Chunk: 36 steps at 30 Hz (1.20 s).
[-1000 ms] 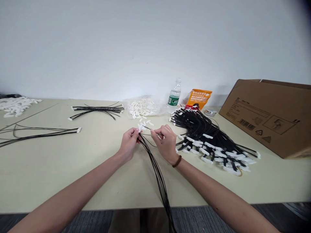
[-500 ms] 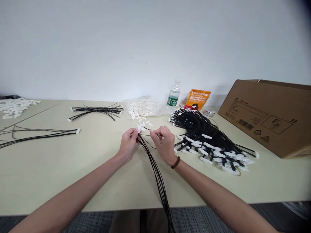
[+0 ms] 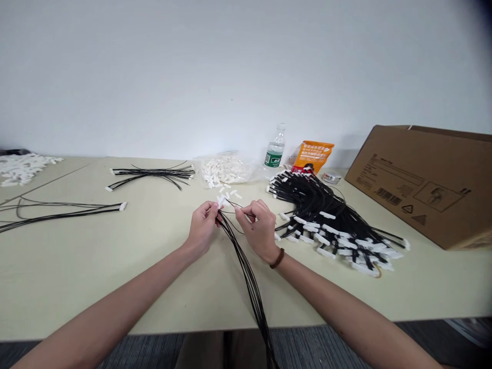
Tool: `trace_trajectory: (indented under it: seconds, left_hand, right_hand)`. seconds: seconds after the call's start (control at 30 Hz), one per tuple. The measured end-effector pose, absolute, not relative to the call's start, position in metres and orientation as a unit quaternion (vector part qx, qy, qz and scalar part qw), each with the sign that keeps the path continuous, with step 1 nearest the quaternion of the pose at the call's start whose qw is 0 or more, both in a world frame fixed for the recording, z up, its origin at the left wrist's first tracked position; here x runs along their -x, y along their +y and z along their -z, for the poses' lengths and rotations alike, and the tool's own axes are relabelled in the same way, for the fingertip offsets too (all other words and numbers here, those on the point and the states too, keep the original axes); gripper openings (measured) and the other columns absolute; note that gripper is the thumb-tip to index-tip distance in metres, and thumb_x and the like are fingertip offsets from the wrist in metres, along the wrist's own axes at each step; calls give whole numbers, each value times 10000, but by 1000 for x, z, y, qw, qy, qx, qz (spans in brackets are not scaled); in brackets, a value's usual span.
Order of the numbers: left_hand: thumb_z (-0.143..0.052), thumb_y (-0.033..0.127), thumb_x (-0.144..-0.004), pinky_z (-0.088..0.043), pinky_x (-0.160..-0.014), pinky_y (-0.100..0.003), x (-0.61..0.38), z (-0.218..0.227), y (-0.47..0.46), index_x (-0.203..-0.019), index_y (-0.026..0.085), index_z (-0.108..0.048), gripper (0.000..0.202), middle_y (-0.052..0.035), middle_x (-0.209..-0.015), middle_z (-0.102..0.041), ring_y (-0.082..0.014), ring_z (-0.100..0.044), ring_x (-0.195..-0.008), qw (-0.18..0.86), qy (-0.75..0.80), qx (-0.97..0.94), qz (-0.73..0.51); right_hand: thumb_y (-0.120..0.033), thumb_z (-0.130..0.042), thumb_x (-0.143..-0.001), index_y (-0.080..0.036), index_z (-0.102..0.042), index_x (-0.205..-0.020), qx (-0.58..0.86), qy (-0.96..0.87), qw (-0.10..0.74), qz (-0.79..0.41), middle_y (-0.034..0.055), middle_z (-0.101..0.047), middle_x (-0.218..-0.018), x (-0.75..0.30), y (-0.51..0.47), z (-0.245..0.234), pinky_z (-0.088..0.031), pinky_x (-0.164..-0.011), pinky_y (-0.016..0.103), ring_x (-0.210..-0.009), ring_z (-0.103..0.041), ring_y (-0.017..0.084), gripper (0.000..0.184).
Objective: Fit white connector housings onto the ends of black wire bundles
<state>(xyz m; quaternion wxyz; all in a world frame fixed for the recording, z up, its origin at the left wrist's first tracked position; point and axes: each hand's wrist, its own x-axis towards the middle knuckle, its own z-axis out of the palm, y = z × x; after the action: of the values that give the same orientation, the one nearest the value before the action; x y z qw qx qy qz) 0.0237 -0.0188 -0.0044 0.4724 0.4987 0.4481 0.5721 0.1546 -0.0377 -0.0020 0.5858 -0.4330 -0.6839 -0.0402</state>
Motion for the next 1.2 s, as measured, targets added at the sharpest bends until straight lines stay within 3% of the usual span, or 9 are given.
trace_trajectory:
  seconds: [1.2]
  left_hand:
    - [-538, 391, -743, -340, -492, -206, -24, 7, -18, -727, 138, -571, 255, 24, -548, -487, -80, -442, -515, 475, 453, -497, -568]
  right_hand:
    - [-220, -549, -817, -183, -434, -560, 425, -689, 584, 52, -50, -358, -510, -157, -38, 1, -284, -540, 241, -537, -343, 99, 284]
